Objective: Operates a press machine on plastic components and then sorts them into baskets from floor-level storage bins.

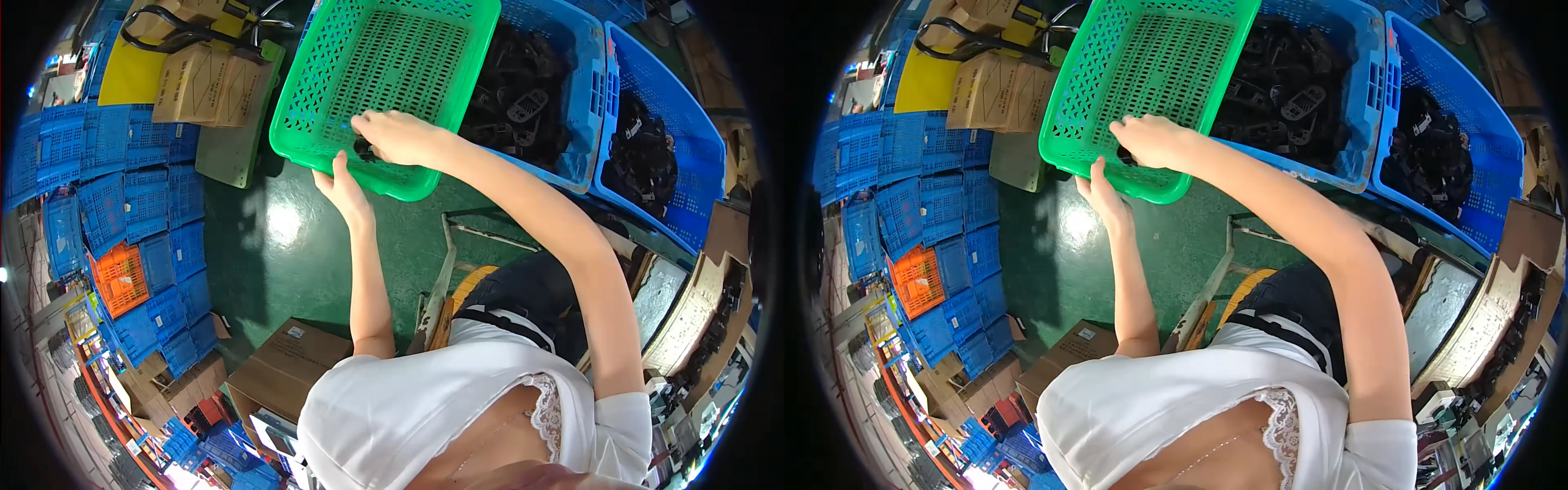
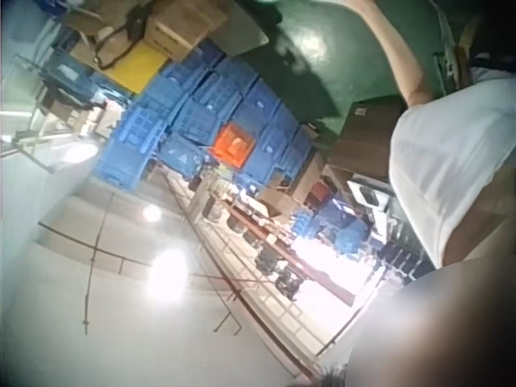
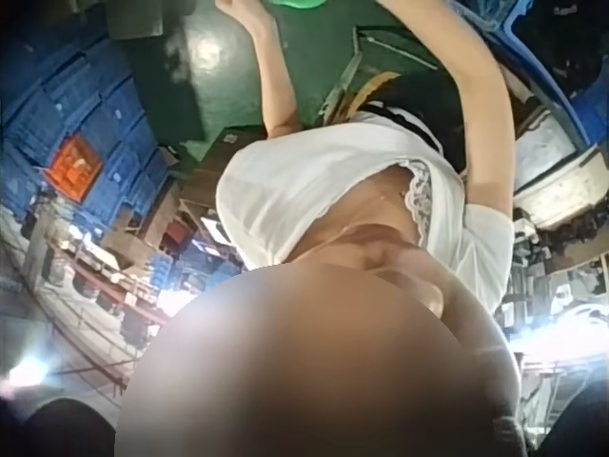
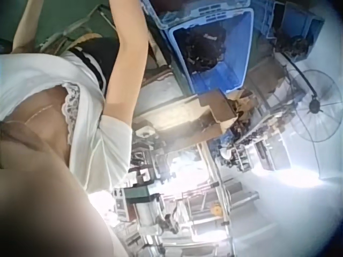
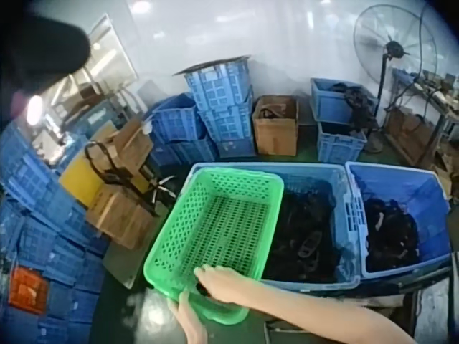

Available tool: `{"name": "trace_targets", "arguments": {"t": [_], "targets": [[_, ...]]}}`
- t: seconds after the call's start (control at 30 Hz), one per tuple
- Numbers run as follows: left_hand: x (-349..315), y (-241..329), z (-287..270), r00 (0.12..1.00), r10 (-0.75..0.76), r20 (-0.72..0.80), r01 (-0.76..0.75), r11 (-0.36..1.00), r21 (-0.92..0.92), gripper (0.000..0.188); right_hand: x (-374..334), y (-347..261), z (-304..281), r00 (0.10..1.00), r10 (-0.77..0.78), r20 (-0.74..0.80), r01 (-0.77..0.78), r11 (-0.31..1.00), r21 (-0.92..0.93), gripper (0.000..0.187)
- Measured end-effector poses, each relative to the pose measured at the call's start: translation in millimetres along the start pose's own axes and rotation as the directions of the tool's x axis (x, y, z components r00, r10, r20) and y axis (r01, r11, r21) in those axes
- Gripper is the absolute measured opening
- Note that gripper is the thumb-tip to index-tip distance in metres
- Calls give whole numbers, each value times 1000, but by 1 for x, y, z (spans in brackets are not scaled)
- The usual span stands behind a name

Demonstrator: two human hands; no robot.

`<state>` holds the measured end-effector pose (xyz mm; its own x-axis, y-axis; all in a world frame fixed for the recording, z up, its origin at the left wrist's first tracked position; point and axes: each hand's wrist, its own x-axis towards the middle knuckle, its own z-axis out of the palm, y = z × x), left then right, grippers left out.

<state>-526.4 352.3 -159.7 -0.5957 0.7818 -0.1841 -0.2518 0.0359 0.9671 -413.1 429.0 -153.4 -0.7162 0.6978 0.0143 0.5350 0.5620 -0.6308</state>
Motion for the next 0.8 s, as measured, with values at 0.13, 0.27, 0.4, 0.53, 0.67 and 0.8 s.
{"name": "trace_targets", "arguments": {"t": [0.13, 0.27, 0.4, 0.53, 0.67, 0.8], "targets": [[0, -1, 3, 1000, 30, -4, -30, 999, -9, 35, 5, 12, 10, 998, 24, -53, -12, 975, 220, 29], [-5, 5, 3, 1000, 22, -19, -22, 999, -24, 33, -2, -10, -8, 948, 209, 242, -219, 975, 18, 48], [-4, 5, 3, 1000, 19, 6, -19, 1000, 19, 31, -11, -9, -15, 954, 218, 208, -178, 964, -196, 47], [-4, 6, 3, 1000, 21, -8, -21, 999, 27, 30, -9, -18, -15, 970, 220, 108, -214, 975, -58, 28], [-4, 7, 7, 999, 40, 17, -40, 999, -13, 29, -10, -28, -18, 941, 232, 246, -223, 973, -64, 30], [-8, 9, 8, 1000, 22, 3, -22, 999, -26, 30, -19, -35, -20, 934, 224, 279, -230, 973, -10, 44]]}}
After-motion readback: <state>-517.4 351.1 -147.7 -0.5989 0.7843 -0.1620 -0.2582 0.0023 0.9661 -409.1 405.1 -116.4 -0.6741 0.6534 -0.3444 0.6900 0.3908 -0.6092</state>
